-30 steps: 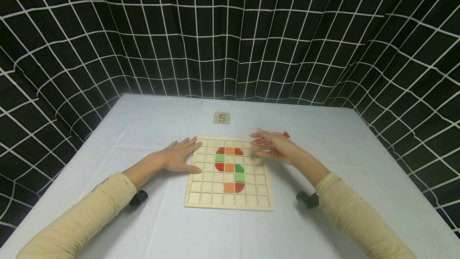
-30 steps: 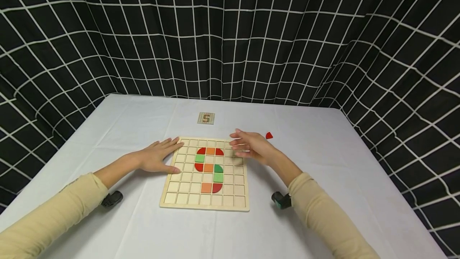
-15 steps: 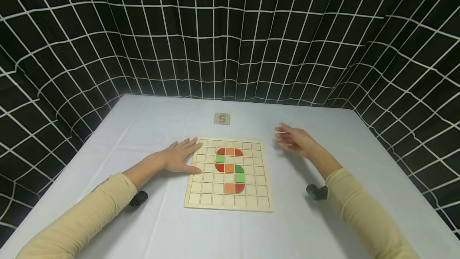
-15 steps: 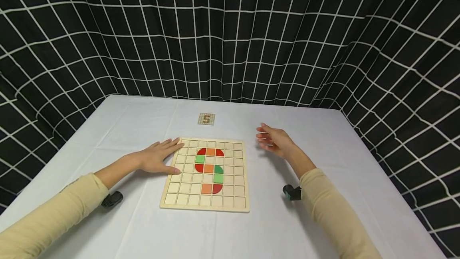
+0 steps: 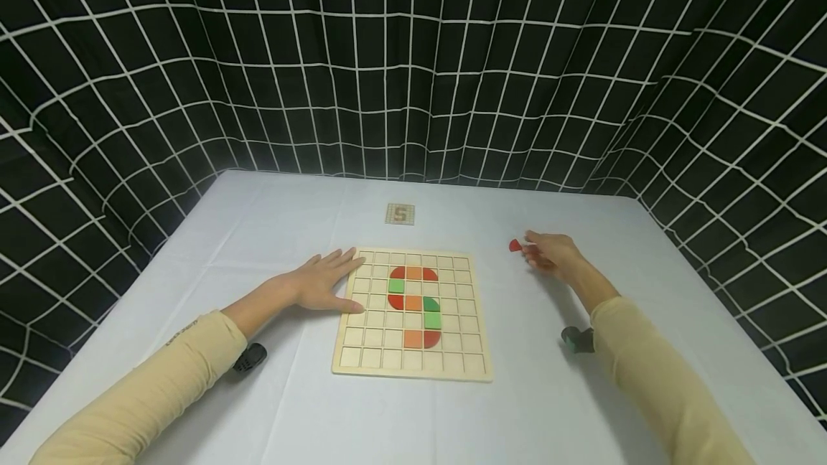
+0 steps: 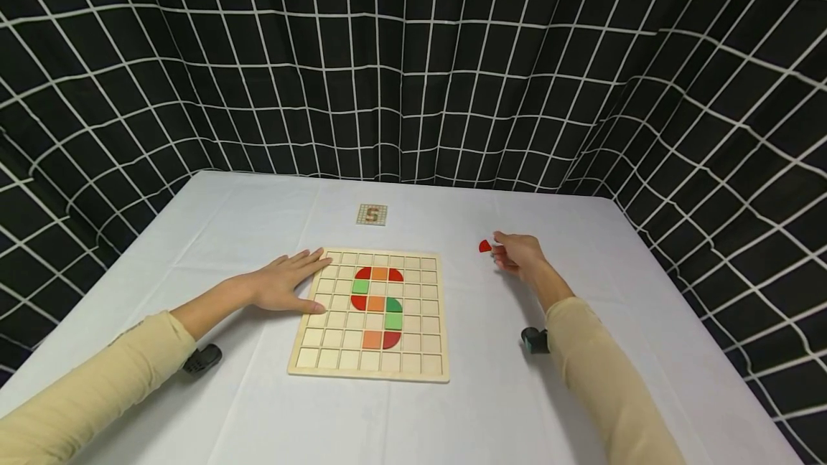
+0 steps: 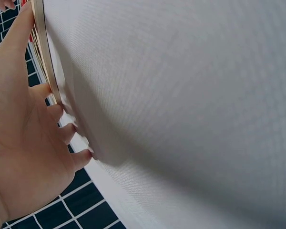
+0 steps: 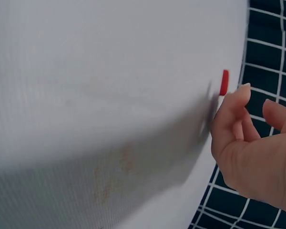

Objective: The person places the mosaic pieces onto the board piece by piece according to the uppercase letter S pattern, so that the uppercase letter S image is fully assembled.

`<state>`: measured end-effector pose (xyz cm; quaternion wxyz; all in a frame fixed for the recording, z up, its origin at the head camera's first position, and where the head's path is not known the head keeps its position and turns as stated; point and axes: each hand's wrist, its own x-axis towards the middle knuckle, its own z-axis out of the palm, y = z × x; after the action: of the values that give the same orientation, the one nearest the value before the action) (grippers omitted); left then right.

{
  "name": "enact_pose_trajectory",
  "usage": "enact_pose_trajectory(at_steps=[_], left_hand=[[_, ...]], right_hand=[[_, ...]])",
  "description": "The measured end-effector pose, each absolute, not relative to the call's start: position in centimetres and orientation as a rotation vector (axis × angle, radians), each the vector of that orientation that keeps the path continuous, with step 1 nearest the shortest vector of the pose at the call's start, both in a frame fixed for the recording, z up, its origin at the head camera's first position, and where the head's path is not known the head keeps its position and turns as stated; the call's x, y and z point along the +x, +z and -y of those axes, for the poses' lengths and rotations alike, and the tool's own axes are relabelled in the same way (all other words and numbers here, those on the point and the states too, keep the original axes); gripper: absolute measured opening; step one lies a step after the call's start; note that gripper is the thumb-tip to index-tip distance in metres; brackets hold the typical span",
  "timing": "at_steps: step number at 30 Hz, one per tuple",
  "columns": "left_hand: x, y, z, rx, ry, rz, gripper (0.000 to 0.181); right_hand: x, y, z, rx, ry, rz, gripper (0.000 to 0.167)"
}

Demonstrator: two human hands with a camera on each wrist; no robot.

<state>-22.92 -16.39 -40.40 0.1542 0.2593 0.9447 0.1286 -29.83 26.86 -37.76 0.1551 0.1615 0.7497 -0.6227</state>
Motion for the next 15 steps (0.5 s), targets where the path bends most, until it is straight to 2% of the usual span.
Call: enact_pose_trajectory(at_steps=[7,15], left_hand=[[-23.0,-40.6,16.4,0.738,0.37,-2.709,0.099],[-23.0,-40.5,16.4,0.734,0.365,-2.711,0.099]], right_hand=[[-30.7,-39.0,-27.0,0.479,-1.667,-2.316,0.049],[-31.2,-39.8,-26.2,0.421,-1.3,-2.644,0.045]])
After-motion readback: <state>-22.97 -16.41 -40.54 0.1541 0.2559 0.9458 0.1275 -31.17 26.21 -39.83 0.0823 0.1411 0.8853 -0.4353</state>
